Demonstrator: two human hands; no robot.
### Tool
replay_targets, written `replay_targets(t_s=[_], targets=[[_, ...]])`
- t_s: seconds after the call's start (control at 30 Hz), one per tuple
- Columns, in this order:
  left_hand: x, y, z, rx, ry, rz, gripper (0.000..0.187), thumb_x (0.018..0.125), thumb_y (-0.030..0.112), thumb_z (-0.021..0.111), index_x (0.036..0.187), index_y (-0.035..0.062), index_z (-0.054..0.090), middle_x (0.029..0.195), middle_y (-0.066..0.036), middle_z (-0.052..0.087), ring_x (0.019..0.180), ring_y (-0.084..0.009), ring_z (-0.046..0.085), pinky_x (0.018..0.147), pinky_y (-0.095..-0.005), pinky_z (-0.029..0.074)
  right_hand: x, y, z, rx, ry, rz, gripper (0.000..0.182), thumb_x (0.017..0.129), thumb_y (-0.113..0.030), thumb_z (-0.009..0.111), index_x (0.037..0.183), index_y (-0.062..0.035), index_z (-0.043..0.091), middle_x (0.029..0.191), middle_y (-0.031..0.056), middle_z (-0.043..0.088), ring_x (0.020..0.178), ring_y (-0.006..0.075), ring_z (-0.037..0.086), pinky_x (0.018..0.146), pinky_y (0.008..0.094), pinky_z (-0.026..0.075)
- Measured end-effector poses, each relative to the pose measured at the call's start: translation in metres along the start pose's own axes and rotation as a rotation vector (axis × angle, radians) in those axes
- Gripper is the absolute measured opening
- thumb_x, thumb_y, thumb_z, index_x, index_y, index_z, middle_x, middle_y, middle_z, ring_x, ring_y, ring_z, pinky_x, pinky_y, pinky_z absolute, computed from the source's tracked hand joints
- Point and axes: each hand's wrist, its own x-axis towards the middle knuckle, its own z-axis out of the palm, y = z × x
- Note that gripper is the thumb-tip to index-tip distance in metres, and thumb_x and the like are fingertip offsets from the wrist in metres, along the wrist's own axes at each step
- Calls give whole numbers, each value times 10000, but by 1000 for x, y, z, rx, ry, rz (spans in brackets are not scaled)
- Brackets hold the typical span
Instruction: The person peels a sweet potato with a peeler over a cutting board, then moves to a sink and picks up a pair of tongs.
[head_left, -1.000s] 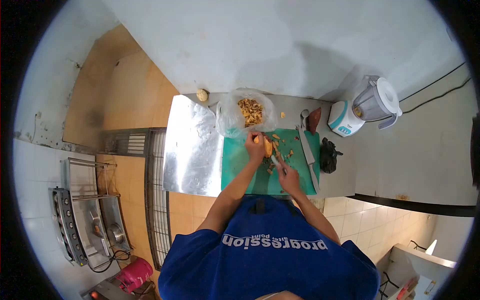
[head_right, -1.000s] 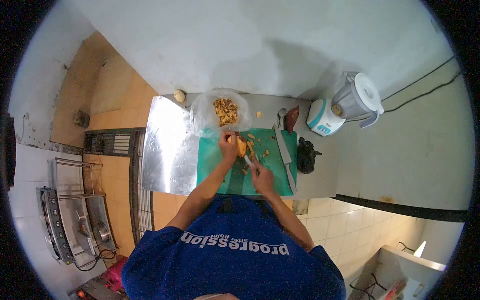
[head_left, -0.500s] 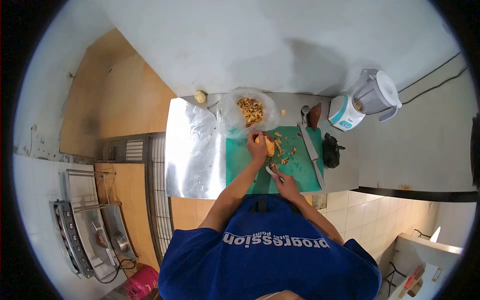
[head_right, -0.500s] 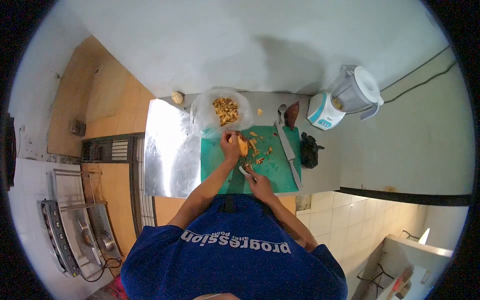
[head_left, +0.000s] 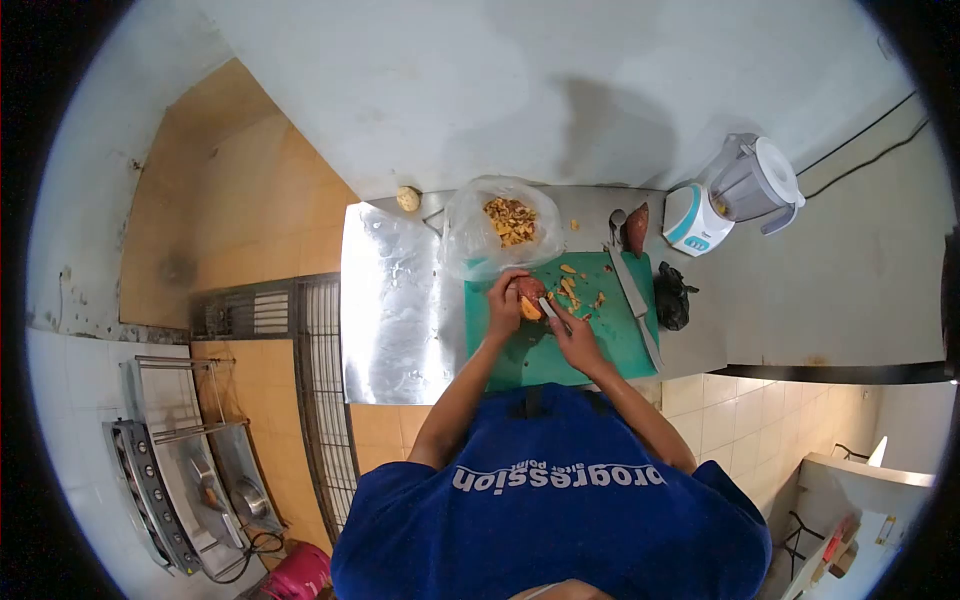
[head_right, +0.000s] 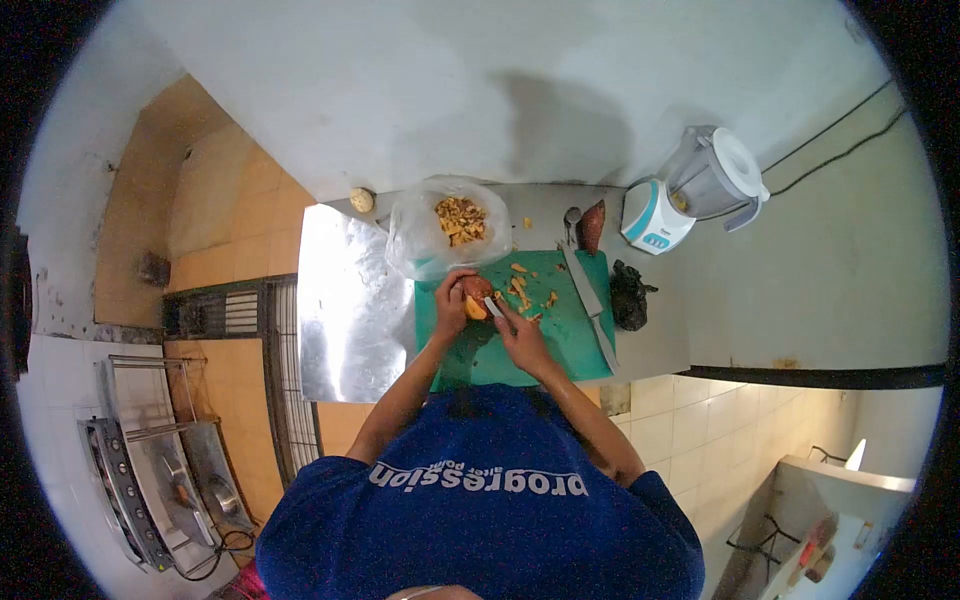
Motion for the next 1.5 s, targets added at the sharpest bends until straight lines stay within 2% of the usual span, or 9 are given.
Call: replay_targets(t_s=[0.23,0.33,0.47,0.57,0.67,1.03,1.2,1.43,1.5], targets=[[-6,3,-1,33,-7,51,314,951,154,418,1080,-18,646,1062,-133,685,972,-252,649,900,-347,486,-6,-3,-5,-148,29,-52,442,993,-337,549,1399,-164,558,871,221,693,788,391,684,729,466,526],[0,4,1,-10,-36,23,289,954,139,444,1092,-17,646,1074,-142,682,975,-256,651,892,-353,495,5,-29,-28,-352,-149,95,440,992,-362,537,1388,-173,569,890,206,697,808,424,663,735,488,524],[12,31,17,-276,-53,-180,300,975,151,443,1071,-21,669,1022,-154,697,908,-228,662,825,-353,517,24,-42,-34,-396,-152,-10,439,992,-378,529,1380,-177,576,922,202,702,831,425,665,746,506,521],[7,-17,18,-33,-66,-198,376,1010,213,408,991,-24,699,897,-139,718,797,-194,668,731,-336,522,27,-37,-29,-357,-103,-86,422,985,-302,556,1384,-167,572,910,236,687,802,407,661,725,464,515],[9,4,22,-29,23,-315,443,1031,261,392,913,-21,713,784,-113,713,715,-185,665,665,-331,512,27,-26,-21,-324,-65,-144,437,988,-351,542,1390,-180,567,1019,217,690,857,424,664,744,504,523],[49,-14,48,-94,-23,-147,230,976,130,543,923,-32,697,851,-102,724,765,-167,670,731,-296,527,27,-22,-47,-451,26,-92,432,974,-325,569,1374,-162,581,923,172,689,787,371,658,691,466,519],[46,6,42,-74,-15,-324,248,1011,166,530,972,-23,685,896,-81,708,794,-171,664,749,-313,521,40,-18,-38,-527,2,-149,416,971,-328,571,1361,-185,593,889,163,678,762,353,657,672,468,515],[26,11,60,-160,325,-430,251,1001,160,551,939,-37,692,856,-80,711,803,-143,651,750,-294,519,30,5,-34,-620,46,-249,445,926,-315,635,1353,-194,600,825,135,656,650,318,639,564,436,506],[22,3,59,-51,368,-291,264,995,163,569,892,-45,694,842,-73,707,801,-129,630,754,-289,506,20,15,-29,-585,81,-263,453,918,-316,644,1353,-195,600,816,128,653,642,314,637,555,429,504]])
